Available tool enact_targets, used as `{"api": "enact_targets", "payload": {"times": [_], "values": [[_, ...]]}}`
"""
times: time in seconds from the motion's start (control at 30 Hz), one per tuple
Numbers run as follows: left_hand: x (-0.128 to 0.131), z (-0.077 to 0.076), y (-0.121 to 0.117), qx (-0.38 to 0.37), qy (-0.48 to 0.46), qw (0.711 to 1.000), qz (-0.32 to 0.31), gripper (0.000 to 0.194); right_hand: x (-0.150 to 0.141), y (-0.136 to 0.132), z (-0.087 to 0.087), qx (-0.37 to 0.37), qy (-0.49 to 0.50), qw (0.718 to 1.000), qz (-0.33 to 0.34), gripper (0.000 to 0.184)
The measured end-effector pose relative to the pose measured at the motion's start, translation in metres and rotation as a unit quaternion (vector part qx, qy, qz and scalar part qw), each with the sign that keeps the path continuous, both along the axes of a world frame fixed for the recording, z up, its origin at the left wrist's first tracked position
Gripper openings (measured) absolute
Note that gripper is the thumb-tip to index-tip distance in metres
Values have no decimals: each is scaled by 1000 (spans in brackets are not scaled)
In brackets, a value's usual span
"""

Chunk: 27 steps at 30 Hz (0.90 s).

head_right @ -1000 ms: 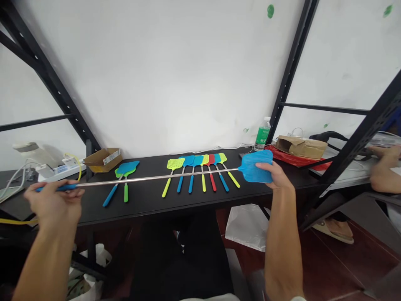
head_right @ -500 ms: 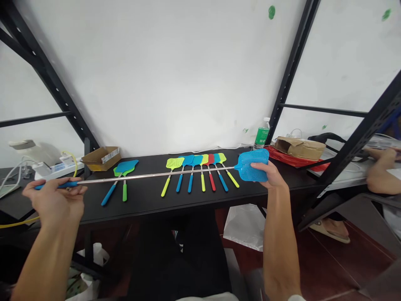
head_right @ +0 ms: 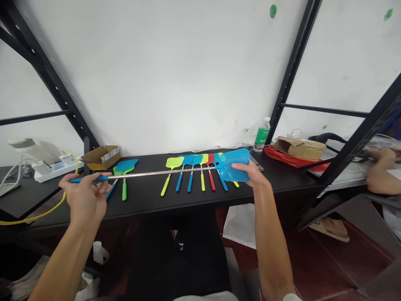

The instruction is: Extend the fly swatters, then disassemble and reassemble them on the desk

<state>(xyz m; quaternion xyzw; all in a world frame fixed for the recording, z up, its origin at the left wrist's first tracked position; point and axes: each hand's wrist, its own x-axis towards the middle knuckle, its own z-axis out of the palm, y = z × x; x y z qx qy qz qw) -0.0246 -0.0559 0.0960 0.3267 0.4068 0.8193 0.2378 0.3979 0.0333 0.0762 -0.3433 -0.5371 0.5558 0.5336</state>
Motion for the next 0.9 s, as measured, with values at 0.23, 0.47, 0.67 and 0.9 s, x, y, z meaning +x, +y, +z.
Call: {"api": "enact_targets", "payload": {"times": [0.23, 0.47, 0.67, 0.9], "values": [[-34, 10, -5, -21, 72, 997, -35, 36, 17, -7, 3, 19, -8, 1000, -9, 49], [-63, 9, -20, -171, 209, 957, -108, 26, 32, -3, -2, 14, 0, 999, -38, 45], [-90, 1, -29, -284, 285, 897, -186, 39, 32, -2, -3, 1, -3, 999, -40, 40], [-83, 3, -29, -279, 317, 892, -164, 38, 32, 3, -7, 0, -4, 997, -80, 35]]}}
